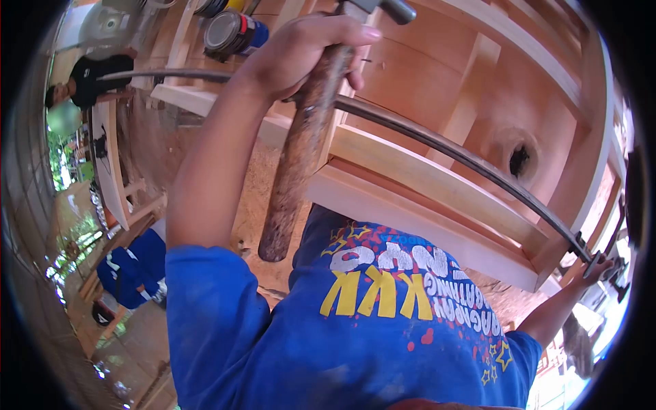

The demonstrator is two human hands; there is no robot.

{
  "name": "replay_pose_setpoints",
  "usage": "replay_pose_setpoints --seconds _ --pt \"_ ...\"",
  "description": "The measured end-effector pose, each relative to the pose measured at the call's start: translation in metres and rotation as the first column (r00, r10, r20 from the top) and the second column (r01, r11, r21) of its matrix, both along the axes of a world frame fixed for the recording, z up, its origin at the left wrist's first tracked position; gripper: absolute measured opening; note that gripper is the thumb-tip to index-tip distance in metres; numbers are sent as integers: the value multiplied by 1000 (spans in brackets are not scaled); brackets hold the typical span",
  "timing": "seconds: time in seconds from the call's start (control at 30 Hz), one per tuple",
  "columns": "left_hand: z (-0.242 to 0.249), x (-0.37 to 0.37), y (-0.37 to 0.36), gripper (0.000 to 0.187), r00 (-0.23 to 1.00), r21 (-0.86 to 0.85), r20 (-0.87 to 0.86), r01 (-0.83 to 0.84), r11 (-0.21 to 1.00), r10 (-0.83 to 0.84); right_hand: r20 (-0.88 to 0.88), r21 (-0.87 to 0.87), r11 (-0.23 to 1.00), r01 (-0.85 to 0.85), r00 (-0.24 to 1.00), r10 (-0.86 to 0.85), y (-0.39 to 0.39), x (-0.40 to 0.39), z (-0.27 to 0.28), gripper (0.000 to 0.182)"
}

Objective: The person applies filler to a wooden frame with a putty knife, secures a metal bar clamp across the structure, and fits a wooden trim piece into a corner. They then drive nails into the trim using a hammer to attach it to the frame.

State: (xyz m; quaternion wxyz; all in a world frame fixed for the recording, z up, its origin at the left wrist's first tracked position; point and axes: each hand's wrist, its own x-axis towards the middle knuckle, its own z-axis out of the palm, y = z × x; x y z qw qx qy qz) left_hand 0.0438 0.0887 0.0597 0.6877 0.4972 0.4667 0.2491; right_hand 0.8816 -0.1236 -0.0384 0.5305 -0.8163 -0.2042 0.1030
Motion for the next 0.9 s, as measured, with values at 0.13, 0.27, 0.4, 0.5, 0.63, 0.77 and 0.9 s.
replay_pose_setpoints --seconds 0.13,0.27,0.4,0.5,0.63,0.77,0.9 --pt "-8 -2 4 36 1000 -13 12 -14 1000 14 -151 24 971 -237 959 238 -9 89 -23 76" --pt "-23 2 13 33 997 -55 35 -65 996 67 13 -79 987 139 990 -138 -6 -3 15 56" --pt "-17 2 5 32 996 21 -8 -91 996 92 462 -393 876 279 884 -74 -46 22 47 32" --pt "-15 0 5 36 997 42 -3 -81 996 81 631 -639 715 285 726 274 -69 35 74 23" --pt "-17 -1 8 37 999 143 -11 -38 989 40 199 44 989 -142 971 131 -57 -238 104 31" --pt "2 -6 -8 38 980 343 -199 85 935 -16 -30 59 842 -536 842 538 -40 -515 113 46" --pt "21 17 -23 50 978 593 -208 152 791 -32 -62 41 706 -707 703 709 -13 -695 132 63"
